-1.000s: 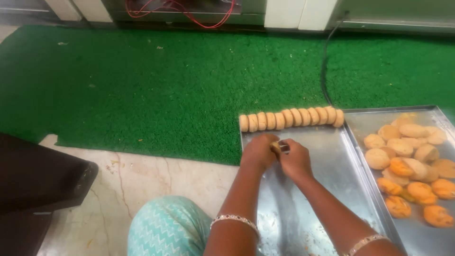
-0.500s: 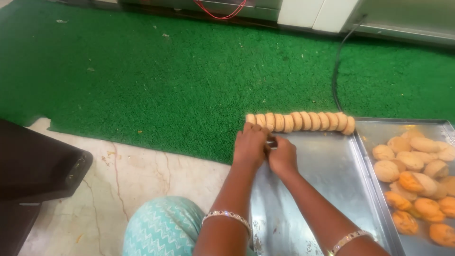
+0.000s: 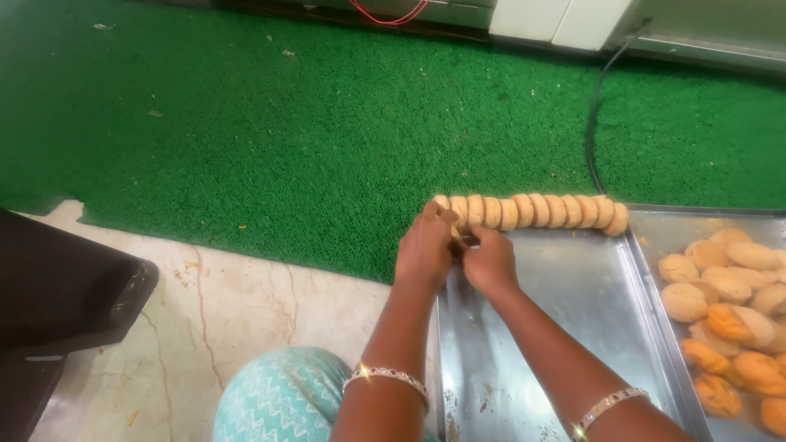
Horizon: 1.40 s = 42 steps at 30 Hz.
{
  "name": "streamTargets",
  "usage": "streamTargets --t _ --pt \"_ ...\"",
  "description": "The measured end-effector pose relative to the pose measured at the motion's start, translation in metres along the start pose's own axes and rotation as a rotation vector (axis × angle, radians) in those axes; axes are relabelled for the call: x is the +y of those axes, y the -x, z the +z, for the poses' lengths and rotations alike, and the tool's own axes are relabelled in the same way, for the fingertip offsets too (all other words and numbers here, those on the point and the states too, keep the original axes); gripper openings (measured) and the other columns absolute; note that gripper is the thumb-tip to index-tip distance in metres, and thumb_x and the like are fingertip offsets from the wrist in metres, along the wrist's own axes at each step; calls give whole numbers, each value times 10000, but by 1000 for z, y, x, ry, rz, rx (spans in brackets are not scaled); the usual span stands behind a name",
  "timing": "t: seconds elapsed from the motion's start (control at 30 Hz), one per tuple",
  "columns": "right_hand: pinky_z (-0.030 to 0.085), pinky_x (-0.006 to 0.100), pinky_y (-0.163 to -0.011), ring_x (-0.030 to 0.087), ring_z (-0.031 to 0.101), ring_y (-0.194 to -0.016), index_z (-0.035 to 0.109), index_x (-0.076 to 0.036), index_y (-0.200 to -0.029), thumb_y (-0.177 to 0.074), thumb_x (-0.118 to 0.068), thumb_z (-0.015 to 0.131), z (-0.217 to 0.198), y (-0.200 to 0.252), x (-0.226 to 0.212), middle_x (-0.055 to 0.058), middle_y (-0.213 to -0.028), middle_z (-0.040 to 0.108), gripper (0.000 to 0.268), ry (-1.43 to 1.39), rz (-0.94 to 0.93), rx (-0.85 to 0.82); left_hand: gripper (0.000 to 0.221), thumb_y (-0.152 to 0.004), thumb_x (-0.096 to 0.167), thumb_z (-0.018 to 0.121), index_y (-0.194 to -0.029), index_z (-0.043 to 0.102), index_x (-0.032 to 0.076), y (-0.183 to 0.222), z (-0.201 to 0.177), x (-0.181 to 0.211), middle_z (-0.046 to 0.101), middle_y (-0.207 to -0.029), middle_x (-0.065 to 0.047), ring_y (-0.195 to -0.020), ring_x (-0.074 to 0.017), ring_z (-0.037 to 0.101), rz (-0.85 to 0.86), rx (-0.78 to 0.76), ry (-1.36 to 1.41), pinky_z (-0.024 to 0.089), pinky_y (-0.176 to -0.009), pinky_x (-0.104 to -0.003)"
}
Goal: The person sits on the floor in front of stainless steel ovens and arranges round dough pieces on metal trays, picking pieces one at a time from a pile and lining them up in neat rows along the tray edges. They occasionally reposition pieces and press or shape a dough piece between their hands before adding it to the row.
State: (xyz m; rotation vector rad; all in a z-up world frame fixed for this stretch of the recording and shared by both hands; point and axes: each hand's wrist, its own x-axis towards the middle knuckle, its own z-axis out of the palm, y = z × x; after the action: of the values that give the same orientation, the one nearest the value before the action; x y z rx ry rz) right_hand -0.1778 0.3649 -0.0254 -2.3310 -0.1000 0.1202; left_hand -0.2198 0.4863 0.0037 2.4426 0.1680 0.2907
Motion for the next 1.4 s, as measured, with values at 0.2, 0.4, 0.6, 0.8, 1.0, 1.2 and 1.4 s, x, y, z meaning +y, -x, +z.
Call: streamTargets --t 0.2,0.4,0.6,0.8,1.0,1.2,1.4 --pt "564 410 -853 297 751 -963 735 -50 -1135 -889 -119 676 6 -1 -6 145 -1046 784 262 -16 40 58 502 -790 30 759 -1266 643 140 -8 5 -3 628 -1262 -88 -1194 -315 604 -13 -53 -7 530 -962 -444" --pt "581 409 -831 292 782 -909 754 -35 -1073 -913 -170 670 -4 5 -26 152 -994 799 225 -41 78 -31 485 -819 1 710 -1275 636 148 -4 -3 1 614 -1306 -103 -1120 -359 649 -54 -99 26 546 -930 -462" --pt "569 430 -821 330 766 -928 754 11 -1038 -907 -194 664 12 -15 7 219 -988 769 259 -40 -20 8 327 -919 32 592 -1224 619 147 4 5 7 598 -1323 -99 -1097 -367 664 -121 -101 115 552 -903 -478" --pt "553 444 -847 368 736 -958 750 2 -1054 -908 -259 687 4 -6 -11 228 -1014 760 306 -1 7 12 383 -931 53 562 -1301 512 139 5 3 14 518 -1386 -130 -1063 -388 671 -167 -106 110 565 -864 -494" --pt "555 434 -865 341 747 -1003 756 -12 -1090 -886 -239 687 -3 0 -21 210 -1055 767 312 -45 41 -28 418 -1048 180 485 -1462 431 204 1 -4 19 428 -1503 -174 -1056 -371 694 -348 -91 356 539 -916 -476" --pt "563 410 -870 329 760 -997 759 19 -1082 -860 -191 693 2 -3 -4 209 -1053 781 312 -93 -80 -39 445 -1077 178 466 -1512 382 142 -6 34 -4 451 -1468 -166 -1059 -373 693 -251 -75 190 547 -936 -476" --pt "569 408 -867 330 769 -978 775 24 -1043 -864 -164 683 15 -20 15 220 -1028 788 276 -29 -100 -101 496 -890 69 649 -1352 470 114 -2 21 4 389 -1615 -81 -1231 -331 598 -115 -29 -89 564 -922 -458"
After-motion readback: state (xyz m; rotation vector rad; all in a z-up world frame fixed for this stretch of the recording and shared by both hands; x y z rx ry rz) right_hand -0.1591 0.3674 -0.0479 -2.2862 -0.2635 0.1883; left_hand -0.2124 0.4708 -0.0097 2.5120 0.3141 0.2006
